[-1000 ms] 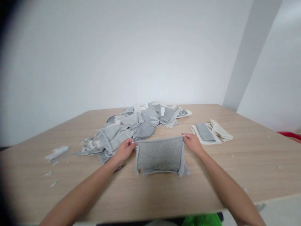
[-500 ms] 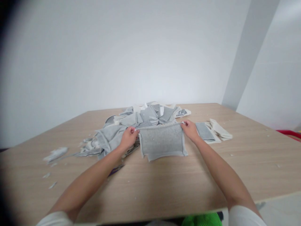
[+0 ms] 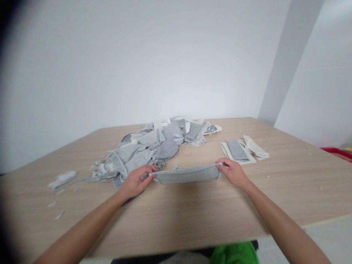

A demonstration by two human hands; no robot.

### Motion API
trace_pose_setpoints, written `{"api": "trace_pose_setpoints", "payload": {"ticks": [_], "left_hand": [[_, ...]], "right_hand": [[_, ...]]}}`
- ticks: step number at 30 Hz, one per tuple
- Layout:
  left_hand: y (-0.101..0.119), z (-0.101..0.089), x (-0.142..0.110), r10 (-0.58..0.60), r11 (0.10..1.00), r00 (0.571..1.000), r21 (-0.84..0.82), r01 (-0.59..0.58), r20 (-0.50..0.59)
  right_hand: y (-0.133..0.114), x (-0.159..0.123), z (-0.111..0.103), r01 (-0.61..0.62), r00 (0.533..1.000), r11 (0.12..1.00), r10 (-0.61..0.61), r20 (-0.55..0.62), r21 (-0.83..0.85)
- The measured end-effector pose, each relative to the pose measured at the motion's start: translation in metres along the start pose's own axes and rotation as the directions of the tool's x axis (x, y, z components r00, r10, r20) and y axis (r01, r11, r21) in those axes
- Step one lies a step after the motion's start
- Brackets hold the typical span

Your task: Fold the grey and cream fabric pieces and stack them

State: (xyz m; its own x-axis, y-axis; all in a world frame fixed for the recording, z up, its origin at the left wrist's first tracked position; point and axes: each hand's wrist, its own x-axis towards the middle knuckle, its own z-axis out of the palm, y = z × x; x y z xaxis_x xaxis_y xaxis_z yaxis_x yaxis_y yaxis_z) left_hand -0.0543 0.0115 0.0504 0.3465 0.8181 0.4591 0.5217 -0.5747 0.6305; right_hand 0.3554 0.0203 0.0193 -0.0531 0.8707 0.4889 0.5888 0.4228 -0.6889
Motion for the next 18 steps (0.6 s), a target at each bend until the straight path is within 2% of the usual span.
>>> {"api": "trace_pose_setpoints", "payload": {"ticks": [2,4,8,11,13,15,18], "left_hand": [[0.005,-0.003,-0.008,-0.033,0.998,0.999,-0.061,0.032,-0.021],[0.013,-0.008,-0.012,-0.070,0.989,0.993,-0.139,0.057,-0.094],[0.038,-0.023,-0.014,-0.111,0.949,0.952,-0.316,0.016,-0.286],[0.054,-0.029,-0.011,-0.145,0.907,0.925,-0.422,-0.017,-0.351],[0.058,-0.027,-0.003,-0.183,0.875,0.930,-0.485,0.006,-0.319],[0.053,-0.017,0.010,-0.239,0.846,0.942,-0.527,0.082,-0.236],[0.029,0.009,0.031,-0.363,0.816,0.928,-0.510,0.273,-0.085]], "right_hand": [[-0.007,-0.013,-0.003,-0.003,1.000,1.000,0.003,0.008,0.023],[-0.021,-0.017,-0.011,0.007,1.000,0.998,-0.006,-0.014,0.065],[-0.055,-0.015,-0.036,0.037,0.990,0.982,-0.010,-0.143,0.184],[-0.075,-0.008,-0.049,0.016,0.973,0.960,0.049,-0.226,0.279],[-0.079,0.001,-0.050,-0.010,0.965,0.945,0.094,-0.243,0.327],[-0.072,0.012,-0.043,-0.035,0.962,0.933,0.129,-0.241,0.359],[-0.040,0.029,-0.021,-0.127,0.966,0.911,0.204,-0.160,0.393]]}}
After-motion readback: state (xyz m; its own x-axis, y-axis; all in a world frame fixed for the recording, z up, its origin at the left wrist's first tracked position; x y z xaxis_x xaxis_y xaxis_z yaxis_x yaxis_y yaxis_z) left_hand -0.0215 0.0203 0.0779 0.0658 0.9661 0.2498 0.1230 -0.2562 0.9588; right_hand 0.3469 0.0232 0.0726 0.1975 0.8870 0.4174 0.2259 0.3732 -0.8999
